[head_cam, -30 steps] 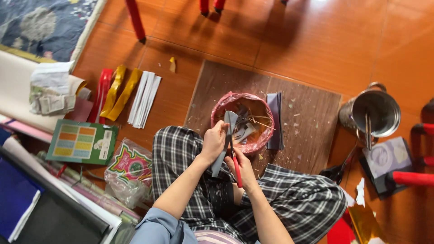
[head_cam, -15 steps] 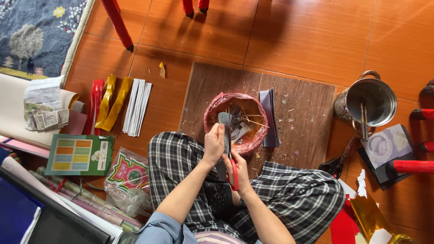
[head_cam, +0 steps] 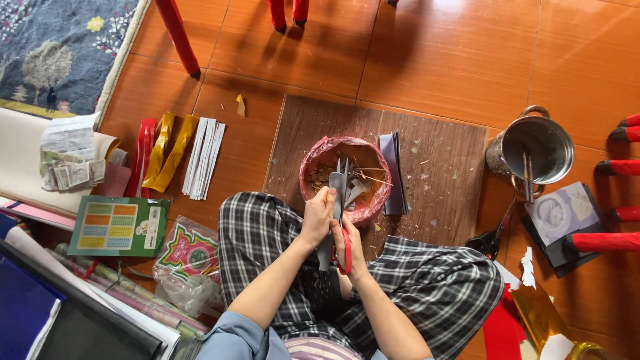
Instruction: Cutting out mustache-shaped pieces from a grey sheet and placing them into a bowl
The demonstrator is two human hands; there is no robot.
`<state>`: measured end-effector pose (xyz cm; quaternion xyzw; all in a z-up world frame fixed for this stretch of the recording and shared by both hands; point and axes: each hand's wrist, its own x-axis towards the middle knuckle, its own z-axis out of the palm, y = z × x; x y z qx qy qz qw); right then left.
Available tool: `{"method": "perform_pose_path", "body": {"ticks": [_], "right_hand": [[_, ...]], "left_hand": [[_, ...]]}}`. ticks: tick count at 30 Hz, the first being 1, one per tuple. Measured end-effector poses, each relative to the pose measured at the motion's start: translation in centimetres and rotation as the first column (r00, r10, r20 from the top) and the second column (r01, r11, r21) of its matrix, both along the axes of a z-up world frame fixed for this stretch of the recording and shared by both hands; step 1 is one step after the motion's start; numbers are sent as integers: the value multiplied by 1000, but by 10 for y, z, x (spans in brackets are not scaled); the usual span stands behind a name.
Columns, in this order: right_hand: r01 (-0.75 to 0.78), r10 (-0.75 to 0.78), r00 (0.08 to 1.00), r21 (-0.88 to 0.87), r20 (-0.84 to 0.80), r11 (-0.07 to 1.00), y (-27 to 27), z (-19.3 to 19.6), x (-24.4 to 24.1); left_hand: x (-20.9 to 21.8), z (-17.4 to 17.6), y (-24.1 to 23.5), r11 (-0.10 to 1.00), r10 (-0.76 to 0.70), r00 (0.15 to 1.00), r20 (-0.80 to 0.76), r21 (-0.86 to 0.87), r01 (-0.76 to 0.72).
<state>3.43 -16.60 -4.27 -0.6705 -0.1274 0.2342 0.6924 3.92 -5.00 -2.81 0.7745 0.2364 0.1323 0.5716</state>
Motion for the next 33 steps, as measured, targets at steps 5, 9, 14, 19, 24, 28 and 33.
{"method": "perform_pose_path", "body": {"ticks": [5,9,14,19,24,28,33], "right_hand": [[6,-6,1000,1,-1,1000,1,-12,-1],[-29,29,999,-2,21,1000,-2,-51,2],[-180,191,977,111,-92,977,-8,-11,-8],[-151,234,923,275,-304,950,-8,1,-4],[-249,287,945,227,-154,942,-8,-6,7],[-272,295,949,179,-112,945,-10,8,9],[-247,274,951,181,-144,952,-9,-7,8]], "left_hand": [[0,-9,2,1000,4,1000,-5,-6,-4],[3,-13,4,999,-44,999,-2,-14,44],[13,1,27,998,-56,998,21,24,55],[16,5,54,989,-129,991,-28,76,130],[8,14,59,930,-337,934,-120,112,350],[10,15,62,924,-354,926,-134,105,368],[11,18,63,913,-375,916,-142,114,392]]}}
